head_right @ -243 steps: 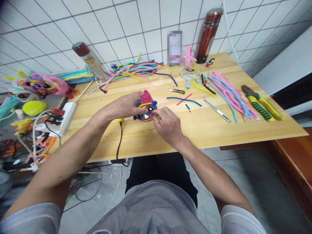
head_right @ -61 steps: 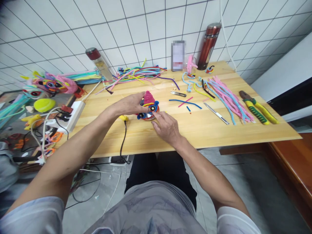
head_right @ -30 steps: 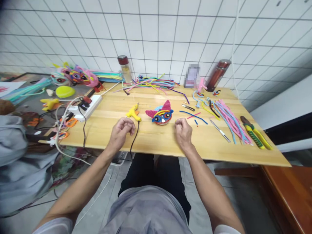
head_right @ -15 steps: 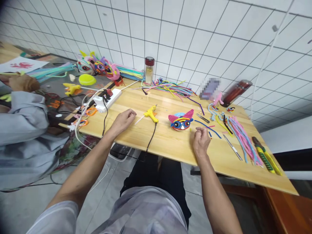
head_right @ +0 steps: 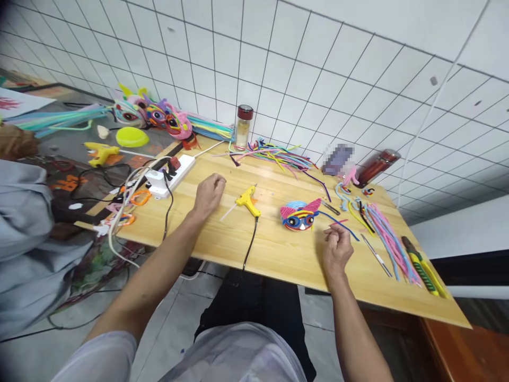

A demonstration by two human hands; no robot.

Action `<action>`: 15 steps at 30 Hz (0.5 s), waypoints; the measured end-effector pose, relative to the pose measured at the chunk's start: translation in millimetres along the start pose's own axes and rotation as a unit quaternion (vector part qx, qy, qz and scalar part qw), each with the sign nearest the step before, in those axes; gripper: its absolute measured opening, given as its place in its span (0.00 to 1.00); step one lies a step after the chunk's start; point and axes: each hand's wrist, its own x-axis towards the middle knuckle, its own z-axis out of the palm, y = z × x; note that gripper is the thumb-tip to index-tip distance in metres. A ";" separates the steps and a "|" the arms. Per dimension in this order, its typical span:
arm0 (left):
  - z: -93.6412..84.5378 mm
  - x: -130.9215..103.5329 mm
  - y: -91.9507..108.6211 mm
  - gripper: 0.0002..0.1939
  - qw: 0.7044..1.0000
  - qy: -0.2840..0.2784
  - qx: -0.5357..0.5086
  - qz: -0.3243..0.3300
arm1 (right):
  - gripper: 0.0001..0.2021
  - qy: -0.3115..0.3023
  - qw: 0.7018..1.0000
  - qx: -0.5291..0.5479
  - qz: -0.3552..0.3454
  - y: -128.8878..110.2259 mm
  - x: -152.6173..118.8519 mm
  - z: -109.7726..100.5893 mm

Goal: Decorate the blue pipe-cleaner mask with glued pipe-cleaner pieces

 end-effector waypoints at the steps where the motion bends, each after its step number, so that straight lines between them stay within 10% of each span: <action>1: 1.4 -1.6 -1.7 0.11 0.999 0.033 -0.032 0.017 | 0.13 0.000 1.000 -0.005 0.000 1.9 0.0 0.0; 9: 10.1 -8.5 9.6 0.09 0.992 0.080 -0.068 0.066 | 0.13 -0.018 0.997 -0.055 -0.041 3.1 -4.6 -1.6; 15: -0.5 -38.9 53.5 0.18 0.986 -0.088 0.112 0.084 | 0.12 -0.019 0.999 -0.031 -0.026 -8.3 -8.8 3.4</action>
